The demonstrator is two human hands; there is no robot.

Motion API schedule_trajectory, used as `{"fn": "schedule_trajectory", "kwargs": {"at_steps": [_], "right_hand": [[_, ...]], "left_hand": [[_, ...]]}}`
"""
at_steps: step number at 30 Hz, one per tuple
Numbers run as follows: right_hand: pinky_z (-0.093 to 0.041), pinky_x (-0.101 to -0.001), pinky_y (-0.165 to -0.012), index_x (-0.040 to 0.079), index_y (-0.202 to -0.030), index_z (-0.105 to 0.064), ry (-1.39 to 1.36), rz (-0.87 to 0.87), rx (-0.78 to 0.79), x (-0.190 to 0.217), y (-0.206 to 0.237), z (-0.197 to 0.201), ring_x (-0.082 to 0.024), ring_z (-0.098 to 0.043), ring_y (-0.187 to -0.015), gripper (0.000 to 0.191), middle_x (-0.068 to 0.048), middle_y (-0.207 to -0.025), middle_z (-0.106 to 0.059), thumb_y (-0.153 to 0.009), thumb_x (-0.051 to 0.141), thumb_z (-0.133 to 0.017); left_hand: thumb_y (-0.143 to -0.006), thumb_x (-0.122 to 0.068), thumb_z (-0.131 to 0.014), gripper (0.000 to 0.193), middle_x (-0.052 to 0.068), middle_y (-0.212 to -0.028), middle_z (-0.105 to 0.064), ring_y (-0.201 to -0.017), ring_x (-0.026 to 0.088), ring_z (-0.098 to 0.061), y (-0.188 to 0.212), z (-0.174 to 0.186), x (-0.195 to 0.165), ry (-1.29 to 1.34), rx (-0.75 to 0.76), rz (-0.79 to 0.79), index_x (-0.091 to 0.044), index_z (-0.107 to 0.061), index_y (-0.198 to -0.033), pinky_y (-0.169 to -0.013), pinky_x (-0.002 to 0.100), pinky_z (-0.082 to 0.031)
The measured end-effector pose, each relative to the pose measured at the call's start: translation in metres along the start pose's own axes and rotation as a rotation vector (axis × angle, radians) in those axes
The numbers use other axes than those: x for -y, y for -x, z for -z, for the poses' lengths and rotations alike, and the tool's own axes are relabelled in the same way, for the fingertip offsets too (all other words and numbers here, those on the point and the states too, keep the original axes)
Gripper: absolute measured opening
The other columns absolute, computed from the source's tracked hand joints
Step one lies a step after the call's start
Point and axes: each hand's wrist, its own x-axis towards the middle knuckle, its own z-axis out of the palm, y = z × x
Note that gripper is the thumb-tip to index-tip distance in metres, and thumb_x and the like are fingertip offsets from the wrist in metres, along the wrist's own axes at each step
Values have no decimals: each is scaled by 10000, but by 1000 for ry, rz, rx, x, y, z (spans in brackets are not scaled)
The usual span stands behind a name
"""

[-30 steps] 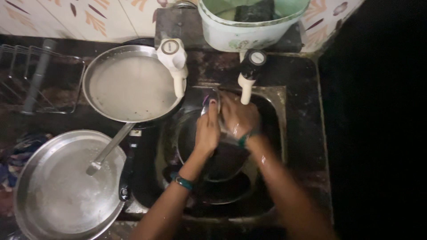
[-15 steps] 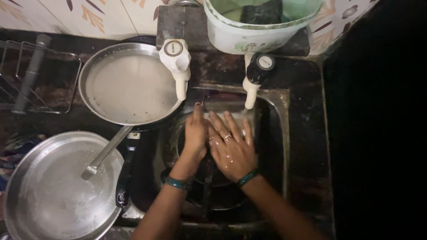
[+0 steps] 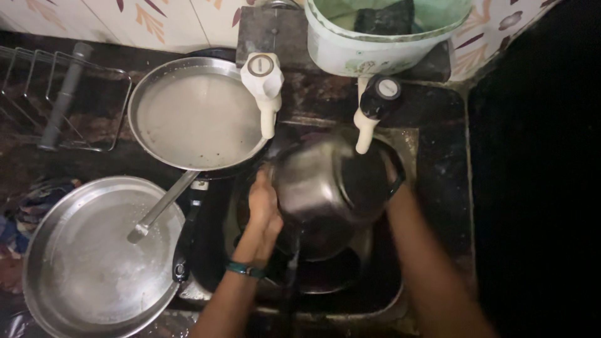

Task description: The person washes metal dishes at a kitchen sink, rinsing a pot, bowls, plates and a lid under the tap, scrubbing them by hand, and placing the cleaned items on the counter and in a dish basket beside the sink.

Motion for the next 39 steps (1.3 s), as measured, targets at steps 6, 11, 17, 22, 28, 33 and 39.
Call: {"fn": "schedule_trajectory", "kwargs": {"at_steps": [6, 11, 17, 22, 28, 33, 39], "right_hand": [[-535, -344, -782, 239, -1300, -543, -205, 125, -263, -94, 23, -28, -193, -686, -930, 360, -34, -1125, -691, -1004, 426, -461], [-542, -302, -684, 202, -1218, -574, -121, 77, -289, -110, 97, -56, -149, -701, -814, 320, -18, -1012, -716, -990, 409, -487], [-449, -254, -503, 168, -1133, -558, 504, -298, -115, -113, 175, -56, -104, -608, -615, 207, -4, -837, -666, -962, 279, -599], [-308, -224, -410, 90, -1079, -595, 253, -220, -130, -127, 188, -35, -65, -444, -509, 167, -3, -725, -521, -969, 215, -607], [-337, -247, -400, 90, -884, -506, 362, -196, -222, -120, 200, -36, -92, -447, -456, 273, 6, -638, -490, -925, 231, -737], [-299, -255, -340, 123, -905, -503, 257, -74, -111, -101, 219, -52, -82, -412, -412, 264, 19, -593, -478, -864, 180, -757], [-327, -246, -370, 130, -974, -511, 250, -149, -241, -106, 208, -49, -71, -447, -450, 249, 26, -647, -520, -881, 154, -741]], "left_hand": [[-1027, -468, -378, 581, 118, -1204, -668, -1079, 275, -665, 23, -16, 0, 238, -220, 65, -3, -579, -1311, -930, 416, -557], [-1111, -562, -420, 671, 131, -1010, -535, -887, 266, -529, 44, -32, 1, 47, -187, -50, 62, -627, -1243, -764, 421, -449], [-1076, -377, -509, 370, 158, -1007, -690, -955, 340, -668, 76, -88, 21, -755, 120, -363, -44, -587, -1218, -787, 443, -508], [-1024, -254, -550, 333, 215, -1256, -667, -1228, 366, -578, 121, -115, 18, -1186, 517, -751, -49, -548, -1286, -1036, 489, -459], [-1066, -381, -448, 376, 83, -1337, -664, -1397, 287, -463, 78, -156, 6, -1590, 1067, -923, -151, -726, -1173, -1189, 678, -180], [-1005, -532, -517, 470, 168, -1106, -732, -1061, 386, -684, -3, -150, -22, -1592, 657, -578, -134, -710, -1161, -904, 531, -532], [-797, 24, -487, 587, 111, -1024, -771, -847, 316, -714, -19, -65, -36, -945, 575, -226, -126, -640, -1344, -725, 440, -573]]}}
